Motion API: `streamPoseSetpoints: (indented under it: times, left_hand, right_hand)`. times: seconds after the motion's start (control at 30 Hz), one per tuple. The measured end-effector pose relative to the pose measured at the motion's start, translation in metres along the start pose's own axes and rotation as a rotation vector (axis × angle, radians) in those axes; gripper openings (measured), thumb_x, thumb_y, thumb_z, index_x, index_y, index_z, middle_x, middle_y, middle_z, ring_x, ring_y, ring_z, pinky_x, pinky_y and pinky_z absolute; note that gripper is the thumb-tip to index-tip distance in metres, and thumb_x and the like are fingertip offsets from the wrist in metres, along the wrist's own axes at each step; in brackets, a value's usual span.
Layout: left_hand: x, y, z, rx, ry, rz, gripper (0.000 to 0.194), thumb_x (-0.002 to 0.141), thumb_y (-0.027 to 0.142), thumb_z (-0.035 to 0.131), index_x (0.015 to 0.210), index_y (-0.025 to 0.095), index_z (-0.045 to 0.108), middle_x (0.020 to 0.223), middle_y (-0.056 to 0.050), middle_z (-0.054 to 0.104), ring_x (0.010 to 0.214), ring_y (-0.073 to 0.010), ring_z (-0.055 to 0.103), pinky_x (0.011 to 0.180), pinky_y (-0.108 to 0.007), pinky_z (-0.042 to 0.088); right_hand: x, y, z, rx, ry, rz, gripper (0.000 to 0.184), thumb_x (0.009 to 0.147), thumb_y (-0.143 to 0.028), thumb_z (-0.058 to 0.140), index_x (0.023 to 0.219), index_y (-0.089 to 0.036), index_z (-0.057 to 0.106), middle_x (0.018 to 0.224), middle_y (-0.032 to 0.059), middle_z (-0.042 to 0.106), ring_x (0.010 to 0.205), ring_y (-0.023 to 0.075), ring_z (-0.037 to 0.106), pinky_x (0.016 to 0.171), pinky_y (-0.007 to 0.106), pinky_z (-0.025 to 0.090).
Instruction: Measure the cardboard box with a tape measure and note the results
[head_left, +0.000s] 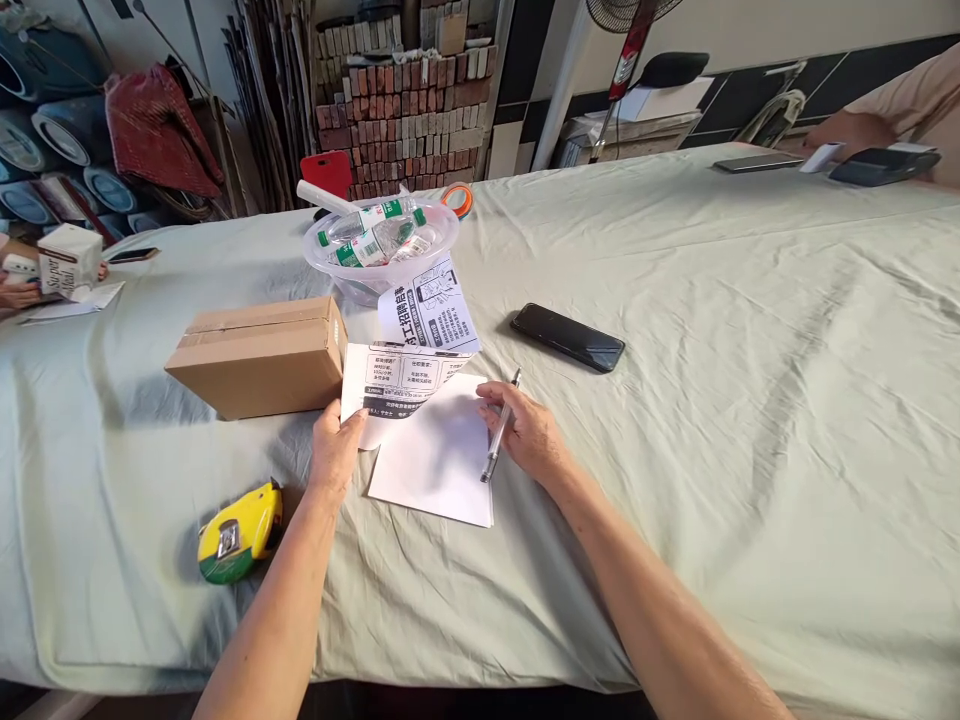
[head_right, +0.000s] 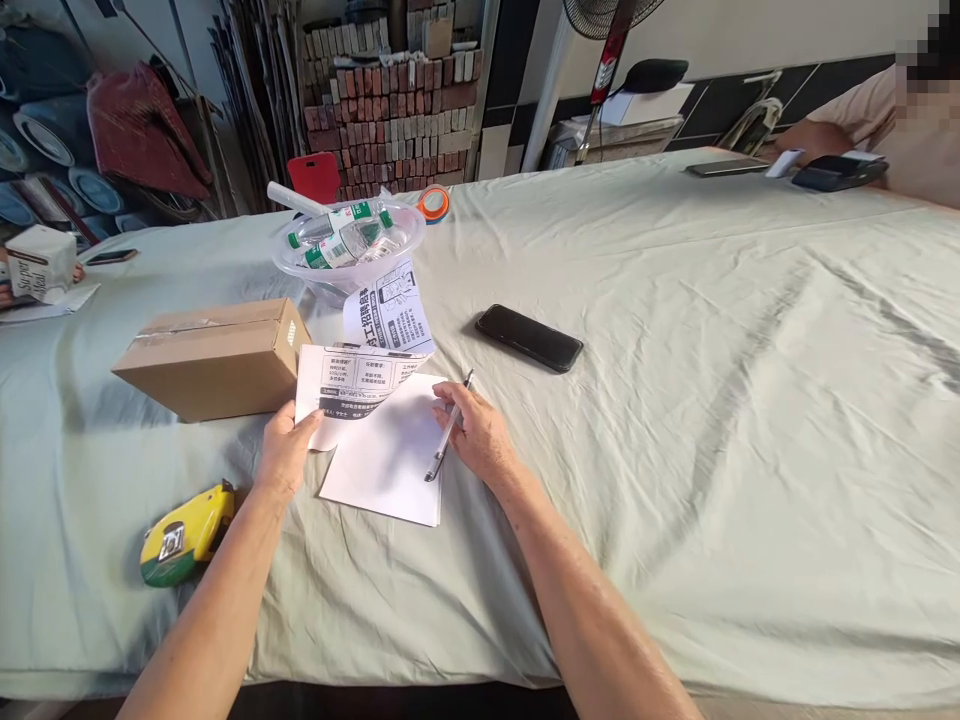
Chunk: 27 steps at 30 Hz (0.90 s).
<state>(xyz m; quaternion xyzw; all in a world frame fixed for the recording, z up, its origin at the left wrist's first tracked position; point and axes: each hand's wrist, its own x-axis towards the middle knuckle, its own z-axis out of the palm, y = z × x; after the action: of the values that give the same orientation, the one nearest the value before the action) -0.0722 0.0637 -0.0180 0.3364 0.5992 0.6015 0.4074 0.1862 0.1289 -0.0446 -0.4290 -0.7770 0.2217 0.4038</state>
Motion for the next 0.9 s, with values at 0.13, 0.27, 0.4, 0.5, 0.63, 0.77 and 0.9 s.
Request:
streamPoseSetpoints:
  times: [0.13,0.27,0.4,0.5,0.63,0.77,0.9]
  left_hand:
    - [0.0009,-0.0022,-0.0003,0.016,0.008,0.015,0.037,0.072,0.037,0.074,0.101,0.016,0.067,0.096,-0.007,0.075,0.091,-0.0235,0.067,0.084,-0.033,0.050]
    - [0.0014,-0.0032,-0.0005,0.038,0.033,0.005,0.037,0.072,0.038,0.074,0.100,0.015,0.067,0.096,-0.007,0.075,0.089,-0.0237,0.067,0.083,-0.033,0.050]
    - [0.0015,-0.0038,-0.0009,0.055,0.047,-0.009,0.035,0.073,0.037,0.073,0.100,0.016,0.067,0.098,-0.007,0.075,0.090,-0.0232,0.067,0.084,-0.033,0.049]
    - [0.0020,-0.0045,-0.0009,0.062,0.063,-0.020,0.034,0.073,0.037,0.072,0.100,0.016,0.067,0.096,-0.006,0.075,0.087,-0.0225,0.067,0.081,-0.032,0.050]
    - [0.0025,-0.0043,-0.0007,0.051,0.078,-0.027,0.033,0.071,0.037,0.073,0.096,0.017,0.067,0.092,-0.005,0.075,0.083,-0.0223,0.066,0.077,-0.032,0.050]
    - [0.0023,-0.0026,-0.0011,0.019,0.083,-0.064,0.034,0.068,0.038,0.073,0.094,0.018,0.067,0.089,-0.003,0.074,0.082,-0.0224,0.067,0.077,-0.032,0.050]
    - [0.0029,-0.0011,-0.0021,0.015,0.102,-0.083,0.032,0.067,0.037,0.073,0.093,0.019,0.066,0.089,-0.004,0.074,0.087,-0.0236,0.067,0.081,-0.034,0.050]
  right_hand:
    - [-0.0022,0.0001,-0.0034,-0.008,-0.004,0.021,0.023,0.090,-0.033,0.054,0.109,-0.023,0.060,0.105,0.0082,0.072,0.095,0.0261,0.071,0.082,0.041,0.056]
    - [-0.0036,-0.0009,-0.0050,-0.002,-0.024,0.040,0.023,0.090,-0.034,0.053,0.109,-0.022,0.060,0.105,0.0085,0.072,0.095,0.0264,0.071,0.082,0.041,0.057]
    - [-0.0046,-0.0021,-0.0062,-0.005,-0.027,0.042,0.022,0.090,-0.034,0.053,0.107,-0.022,0.060,0.104,0.0080,0.072,0.092,0.0253,0.071,0.081,0.040,0.057]
    - [-0.0054,-0.0040,-0.0083,-0.006,-0.038,0.056,0.021,0.091,-0.033,0.054,0.107,-0.023,0.060,0.104,0.0070,0.072,0.092,0.0252,0.072,0.080,0.040,0.057]
    - [-0.0062,-0.0069,-0.0106,-0.025,-0.045,0.049,0.020,0.091,-0.032,0.053,0.108,-0.024,0.060,0.103,0.0060,0.072,0.092,0.0249,0.072,0.080,0.040,0.058]
    - [-0.0075,-0.0071,-0.0100,-0.103,-0.055,-0.037,0.023,0.093,-0.033,0.052,0.111,-0.024,0.061,0.106,0.0070,0.072,0.096,0.0261,0.069,0.079,0.040,0.057]
    - [-0.0090,-0.0045,-0.0075,-0.155,-0.095,-0.157,0.024,0.095,-0.033,0.051,0.116,-0.024,0.060,0.103,0.0066,0.072,0.093,0.0252,0.068,0.080,0.041,0.055]
